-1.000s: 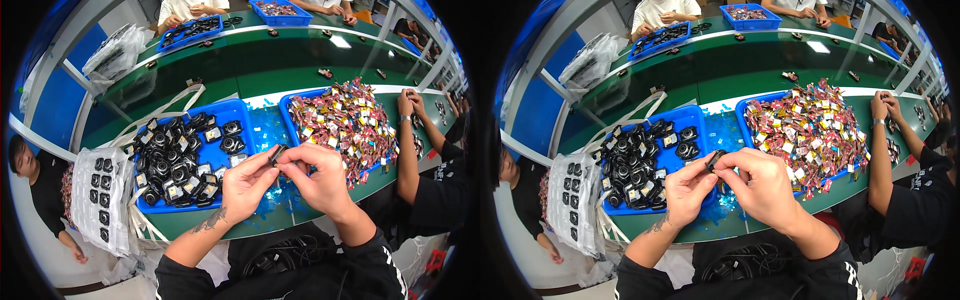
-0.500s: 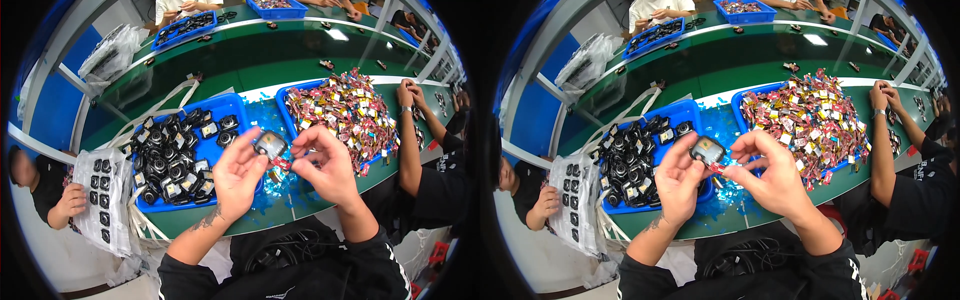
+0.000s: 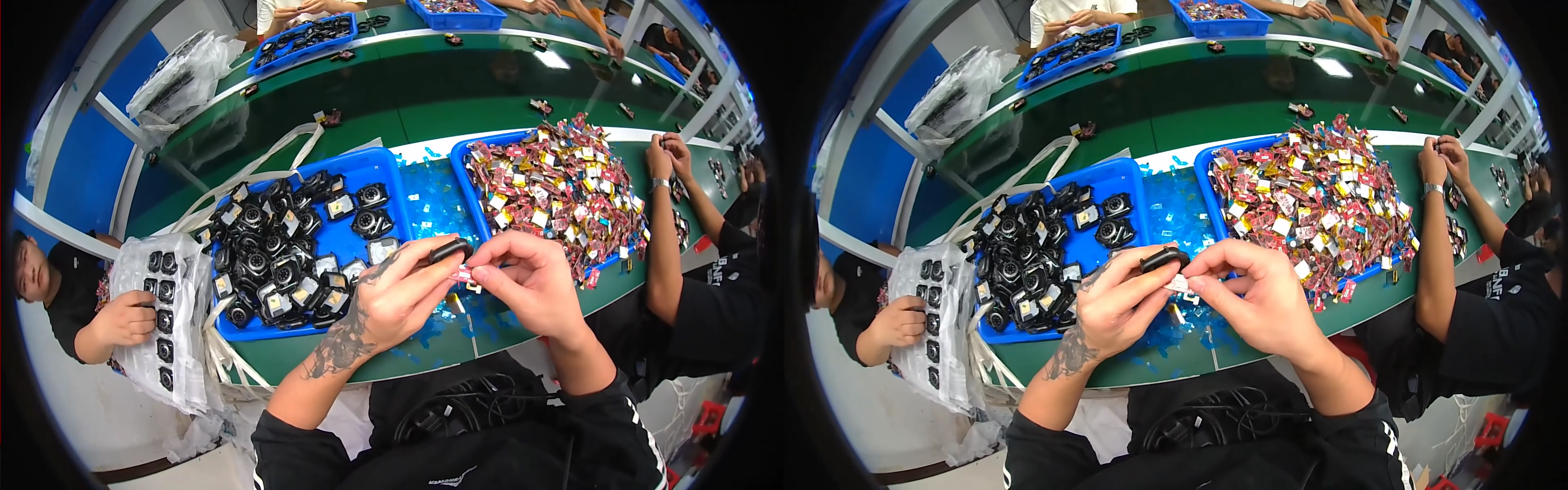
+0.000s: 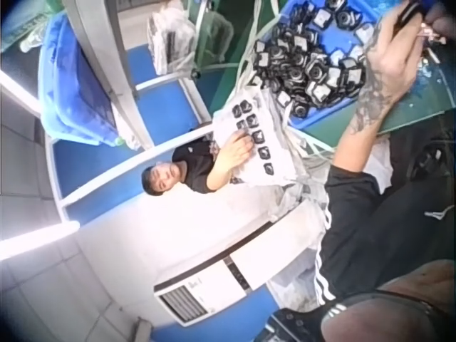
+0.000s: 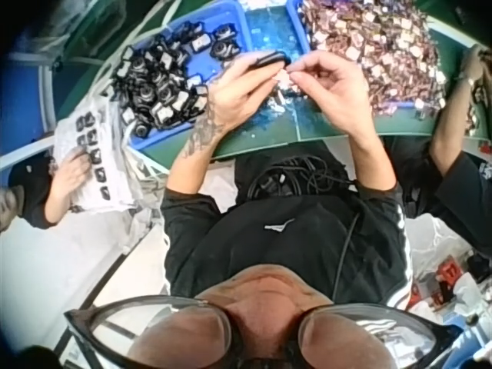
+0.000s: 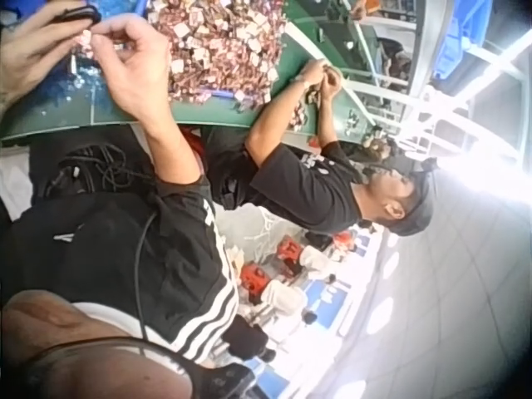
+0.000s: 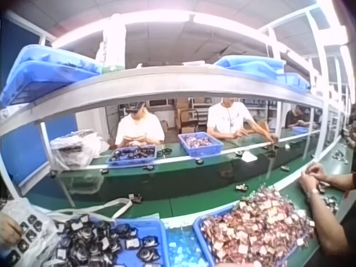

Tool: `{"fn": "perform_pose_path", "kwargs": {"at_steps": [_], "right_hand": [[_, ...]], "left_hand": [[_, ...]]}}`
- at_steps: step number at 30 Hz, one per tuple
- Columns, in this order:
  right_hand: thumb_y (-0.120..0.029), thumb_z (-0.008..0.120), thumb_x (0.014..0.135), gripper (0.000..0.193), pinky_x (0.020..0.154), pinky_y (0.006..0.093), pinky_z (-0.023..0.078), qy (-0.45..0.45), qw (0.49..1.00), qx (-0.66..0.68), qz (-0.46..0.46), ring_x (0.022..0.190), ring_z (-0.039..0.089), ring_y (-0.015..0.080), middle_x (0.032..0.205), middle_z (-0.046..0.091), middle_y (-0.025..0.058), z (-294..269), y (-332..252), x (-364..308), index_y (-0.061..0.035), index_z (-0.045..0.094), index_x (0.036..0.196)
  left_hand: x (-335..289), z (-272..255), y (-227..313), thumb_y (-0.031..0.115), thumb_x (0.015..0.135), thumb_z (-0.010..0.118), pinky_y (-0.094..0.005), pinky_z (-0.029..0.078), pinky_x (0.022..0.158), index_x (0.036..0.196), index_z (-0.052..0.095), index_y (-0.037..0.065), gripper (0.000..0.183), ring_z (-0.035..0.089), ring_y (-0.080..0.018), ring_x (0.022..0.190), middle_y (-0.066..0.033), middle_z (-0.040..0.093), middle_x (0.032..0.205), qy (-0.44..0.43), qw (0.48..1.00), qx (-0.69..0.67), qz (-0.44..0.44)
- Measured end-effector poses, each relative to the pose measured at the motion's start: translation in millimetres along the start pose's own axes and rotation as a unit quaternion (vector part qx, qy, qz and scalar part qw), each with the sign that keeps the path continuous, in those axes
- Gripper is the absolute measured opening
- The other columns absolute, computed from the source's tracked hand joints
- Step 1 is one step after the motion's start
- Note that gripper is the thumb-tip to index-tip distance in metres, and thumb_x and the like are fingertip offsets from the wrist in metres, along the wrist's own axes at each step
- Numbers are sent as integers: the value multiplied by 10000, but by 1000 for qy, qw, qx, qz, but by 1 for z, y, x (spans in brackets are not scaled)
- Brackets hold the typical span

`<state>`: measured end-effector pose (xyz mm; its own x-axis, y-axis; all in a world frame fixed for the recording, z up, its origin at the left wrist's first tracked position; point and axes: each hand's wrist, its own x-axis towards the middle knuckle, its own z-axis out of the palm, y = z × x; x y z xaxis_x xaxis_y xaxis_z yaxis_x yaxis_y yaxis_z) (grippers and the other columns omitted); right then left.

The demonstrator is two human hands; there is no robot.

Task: Manually assemble small electronic parts and components on a factory production line.

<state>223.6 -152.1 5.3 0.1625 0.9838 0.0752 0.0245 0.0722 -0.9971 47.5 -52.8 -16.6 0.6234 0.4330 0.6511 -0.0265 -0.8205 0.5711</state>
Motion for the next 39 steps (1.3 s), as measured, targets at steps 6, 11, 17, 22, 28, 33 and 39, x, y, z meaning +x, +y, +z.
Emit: {"fn": "perform_pose_path", "kwargs": {"at_steps": [6,11,17,22,28,33,39], "right_hand": [[15,642,872,106,726,249,570,28,999,1,-29,880,623,115,978,622,70,-1,1,-6,37,611,971],[30,679,837,147,705,244,551,76,993,-79,-53,823,634,105,904,630,57,8,6,-4,19,605,964],[37,696,814,253,628,205,487,99,985,-128,-62,761,605,76,858,620,42,9,14,3,0,560,1025],[40,708,799,302,600,199,458,112,985,-116,-54,700,550,53,845,607,37,9,18,1,-2,546,1050],[48,699,790,374,632,230,517,150,956,-218,-129,754,572,95,884,591,53,19,21,3,-7,550,1128],[46,678,797,390,657,259,551,107,977,-161,-85,813,605,121,922,601,80,26,7,11,-7,545,1159],[3,660,821,389,667,289,518,-16,934,-340,-108,857,643,178,940,630,116,2,-15,107,-30,519,1182]], "left_hand": [[1,2,9,-54,818,691,-278,540,696,1022,702,-43,204,649,-129,830,-133,684,1033,-58,943,-207,-253],[-9,14,1,-23,890,641,-286,534,923,1148,640,-74,263,640,-172,1036,-132,640,1167,-9,844,-420,-332],[-10,19,2,-65,878,625,-313,516,966,1278,559,-52,406,612,-194,1106,-153,611,1243,30,861,-402,-309],[-10,21,4,-79,869,622,-312,519,961,1288,564,-28,426,606,-187,1113,-148,613,1236,43,863,-396,-311],[-10,23,9,-64,874,623,-309,525,936,1301,562,-6,434,617,-184,1104,-128,624,1211,72,865,-394,-302],[-11,21,11,-74,891,580,-309,527,905,1400,418,17,542,631,-199,1089,-166,622,1202,100,878,-372,-283],[-15,28,1,-63,782,658,-405,485,953,1476,179,-1,845,526,-333,1230,-254,268,1499,141,977,-77,-137]]}}
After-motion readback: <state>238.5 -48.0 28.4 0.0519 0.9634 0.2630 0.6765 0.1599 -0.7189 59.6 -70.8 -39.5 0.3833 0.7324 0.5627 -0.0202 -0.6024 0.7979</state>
